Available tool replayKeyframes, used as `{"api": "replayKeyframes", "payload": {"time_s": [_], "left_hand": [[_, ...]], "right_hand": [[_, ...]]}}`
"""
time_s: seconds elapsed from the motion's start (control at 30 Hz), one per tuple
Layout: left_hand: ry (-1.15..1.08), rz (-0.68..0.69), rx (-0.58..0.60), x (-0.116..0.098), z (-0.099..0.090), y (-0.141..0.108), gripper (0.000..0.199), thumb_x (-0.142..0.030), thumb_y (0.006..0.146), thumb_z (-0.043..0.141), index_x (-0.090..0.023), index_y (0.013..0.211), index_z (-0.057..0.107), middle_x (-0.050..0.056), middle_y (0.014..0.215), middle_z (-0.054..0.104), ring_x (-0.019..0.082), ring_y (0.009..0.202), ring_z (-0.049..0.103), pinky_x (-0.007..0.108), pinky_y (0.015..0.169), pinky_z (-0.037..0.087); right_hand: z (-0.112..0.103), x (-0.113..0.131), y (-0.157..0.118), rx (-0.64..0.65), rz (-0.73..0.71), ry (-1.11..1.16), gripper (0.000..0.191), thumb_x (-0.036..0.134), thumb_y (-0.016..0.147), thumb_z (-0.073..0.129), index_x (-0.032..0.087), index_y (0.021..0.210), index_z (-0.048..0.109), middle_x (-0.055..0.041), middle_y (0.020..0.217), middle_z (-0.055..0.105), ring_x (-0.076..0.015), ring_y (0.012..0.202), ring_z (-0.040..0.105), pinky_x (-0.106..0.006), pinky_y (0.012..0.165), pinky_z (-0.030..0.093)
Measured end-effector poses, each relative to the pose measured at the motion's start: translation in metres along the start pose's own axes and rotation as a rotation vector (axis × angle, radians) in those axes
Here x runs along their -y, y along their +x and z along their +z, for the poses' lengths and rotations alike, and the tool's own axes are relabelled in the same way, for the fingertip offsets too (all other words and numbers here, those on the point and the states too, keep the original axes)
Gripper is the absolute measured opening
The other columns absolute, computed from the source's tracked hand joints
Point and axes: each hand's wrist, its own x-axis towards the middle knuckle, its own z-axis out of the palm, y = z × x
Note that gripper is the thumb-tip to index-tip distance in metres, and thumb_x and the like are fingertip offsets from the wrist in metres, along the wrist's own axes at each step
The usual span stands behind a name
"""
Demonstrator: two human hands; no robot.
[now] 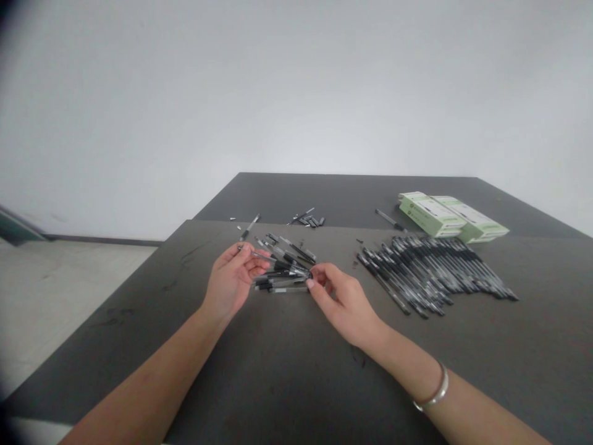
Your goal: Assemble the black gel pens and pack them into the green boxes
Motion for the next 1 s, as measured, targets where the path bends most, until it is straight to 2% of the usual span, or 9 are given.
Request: {"api": "replayKeyframes", "payload": {"time_s": [0.2, 0.5, 0.6, 0.7, 0.83, 0.93, 1.0], "left_hand": [[0.032, -0.004, 0.020, 0.003, 0.000, 0.000, 0.022, -0.030, 0.080, 0.069, -0.015, 0.080, 0.052, 0.007, 0.074, 0.073, 0.013, 0.057, 0.068, 0.020, 0.054, 0.053], [0.084, -0.041, 0.087, 0.011, 0.003, -0.003, 0.024, -0.036, 0.086, 0.062, -0.017, 0.083, 0.048, 0.007, 0.077, 0.073, 0.014, 0.059, 0.069, 0.023, 0.054, 0.055], [0.104, -0.028, 0.108, 0.009, 0.006, -0.005, 0.024, -0.037, 0.087, 0.061, -0.018, 0.085, 0.046, 0.006, 0.078, 0.073, 0.015, 0.060, 0.069, 0.023, 0.053, 0.055], [0.134, -0.025, 0.115, 0.009, 0.007, -0.007, 0.027, -0.041, 0.085, 0.062, -0.018, 0.087, 0.048, 0.006, 0.079, 0.072, 0.016, 0.061, 0.069, 0.024, 0.052, 0.055], [0.265, -0.041, 0.152, 0.015, 0.006, -0.010, 0.028, -0.043, 0.084, 0.063, -0.016, 0.087, 0.055, 0.006, 0.080, 0.069, 0.016, 0.064, 0.068, 0.025, 0.053, 0.056], [0.449, -0.029, 0.246, 0.022, 0.005, -0.013, 0.028, -0.043, 0.086, 0.059, -0.015, 0.084, 0.061, 0.006, 0.079, 0.066, 0.015, 0.063, 0.064, 0.022, 0.047, 0.051], [0.616, -0.005, 0.342, 0.025, 0.004, -0.015, 0.028, -0.041, 0.089, 0.054, -0.015, 0.084, 0.064, 0.005, 0.076, 0.064, 0.014, 0.061, 0.061, 0.022, 0.047, 0.048]], "right_hand": [[0.000, 0.004, -0.003, 0.012, 0.046, 0.074, 0.031, 0.039, 0.096, 0.042, 0.019, 0.082, 0.061, -0.0022, 0.072, 0.063, -0.0157, 0.068, 0.057, -0.026, 0.064, 0.042], [0.009, -0.001, -0.008, -0.019, 0.042, 0.058, 0.029, 0.035, 0.094, 0.044, 0.019, 0.075, 0.059, -0.0011, 0.066, 0.061, -0.0148, 0.062, 0.056, -0.025, 0.060, 0.040], [0.010, -0.003, -0.008, -0.031, 0.057, 0.113, 0.030, 0.036, 0.093, 0.046, 0.019, 0.073, 0.059, -0.0009, 0.064, 0.061, -0.0143, 0.060, 0.055, -0.025, 0.058, 0.041], [0.008, -0.008, -0.003, -0.073, 0.153, 0.304, 0.029, 0.040, 0.092, 0.050, 0.018, 0.077, 0.061, -0.0012, 0.066, 0.062, -0.0138, 0.059, 0.054, -0.025, 0.056, 0.042], [0.003, -0.013, 0.005, -0.213, 0.281, 0.719, 0.028, 0.045, 0.084, 0.062, 0.018, 0.084, 0.063, -0.0015, 0.071, 0.063, -0.0124, 0.057, 0.053, -0.026, 0.053, 0.044], [0.000, -0.013, 0.010, -0.245, 0.336, 0.972, 0.026, 0.041, 0.077, 0.071, 0.017, 0.083, 0.065, -0.0021, 0.074, 0.063, -0.0120, 0.060, 0.054, -0.025, 0.052, 0.044], [-0.004, -0.013, 0.013, -0.242, 0.343, 1.020, 0.025, 0.038, 0.074, 0.075, 0.017, 0.084, 0.066, -0.0008, 0.071, 0.060, -0.0113, 0.060, 0.052, -0.023, 0.051, 0.042]]}}
